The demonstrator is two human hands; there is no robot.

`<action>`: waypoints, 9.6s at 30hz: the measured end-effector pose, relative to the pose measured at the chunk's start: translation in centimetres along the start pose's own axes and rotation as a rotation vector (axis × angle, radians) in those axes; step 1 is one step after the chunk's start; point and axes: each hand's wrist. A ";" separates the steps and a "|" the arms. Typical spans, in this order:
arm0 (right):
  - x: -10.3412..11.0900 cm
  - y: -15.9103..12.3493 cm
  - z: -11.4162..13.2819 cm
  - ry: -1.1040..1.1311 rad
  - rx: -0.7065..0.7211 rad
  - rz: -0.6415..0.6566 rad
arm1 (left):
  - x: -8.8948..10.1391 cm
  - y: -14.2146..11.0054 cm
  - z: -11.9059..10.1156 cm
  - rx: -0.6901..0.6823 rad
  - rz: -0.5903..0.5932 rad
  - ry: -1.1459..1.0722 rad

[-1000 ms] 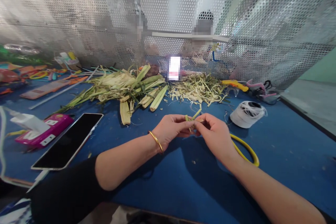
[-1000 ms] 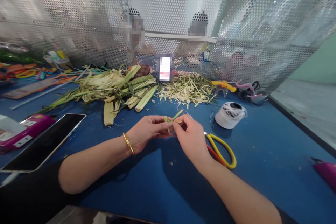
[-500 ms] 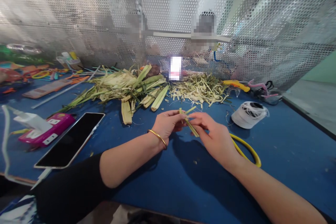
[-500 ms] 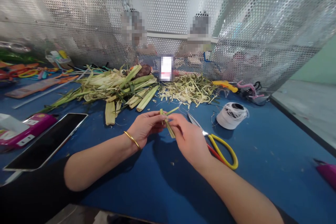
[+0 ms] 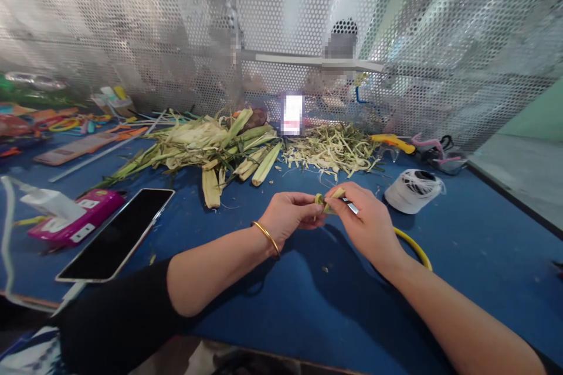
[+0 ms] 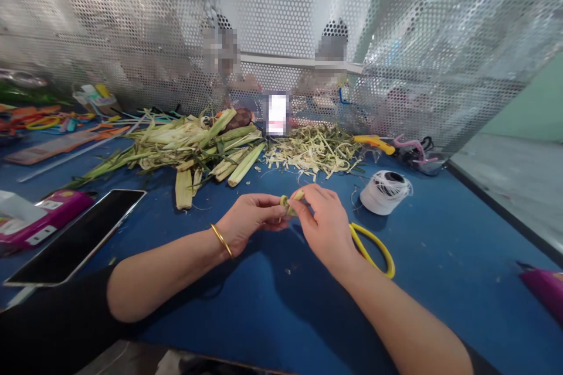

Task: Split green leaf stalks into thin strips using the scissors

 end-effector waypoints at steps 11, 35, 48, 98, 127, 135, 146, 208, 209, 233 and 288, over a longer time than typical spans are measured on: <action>-0.3 0.3 -0.4 0.130 -0.358 0.192 | 0.0 -0.2 0.0 0.024 0.066 0.036; 1.4 0.6 -0.4 -0.575 0.429 -0.133 | -0.2 0.1 -0.4 -0.029 -0.073 -0.004; -1.9 -1.1 1.6 0.423 -0.456 0.097 | 0.1 0.5 0.1 -0.077 -0.187 -0.144; 0.0 0.0 -0.4 0.218 -0.428 0.317 | 1.3 0.9 1.3 -0.309 0.087 0.591; 0.1 0.7 -1.0 0.422 -0.498 0.383 | 0.3 0.2 -0.6 -0.047 0.431 0.520; -0.7 0.3 -0.3 0.302 -0.431 0.315 | -0.3 -0.7 -0.1 0.109 0.275 0.386; -0.3 0.1 0.7 0.208 -0.359 0.355 | 0.5 -0.4 0.0 0.169 0.445 0.514; -0.1 -0.8 1.4 -0.612 0.666 -0.250 | 0.5 0.4 -0.5 0.152 0.012 -0.080; -0.1 -0.8 1.4 -0.606 0.634 -0.260 | 0.6 0.4 -0.7 0.158 0.032 -0.090; -0.2 0.1 -0.3 0.030 -0.125 0.260 | 0.2 0.0 -1.7 0.062 0.061 -0.072; -0.3 0.2 0.6 0.370 -0.334 0.205 | 0.6 0.5 0.3 -0.084 0.265 0.598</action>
Point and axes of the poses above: each hand's wrist, its own y-axis towards the middle knuckle, its own x-axis out of the back of the hand, z = x × y, and after that the axes turned 15 degrees about -y, right-handed
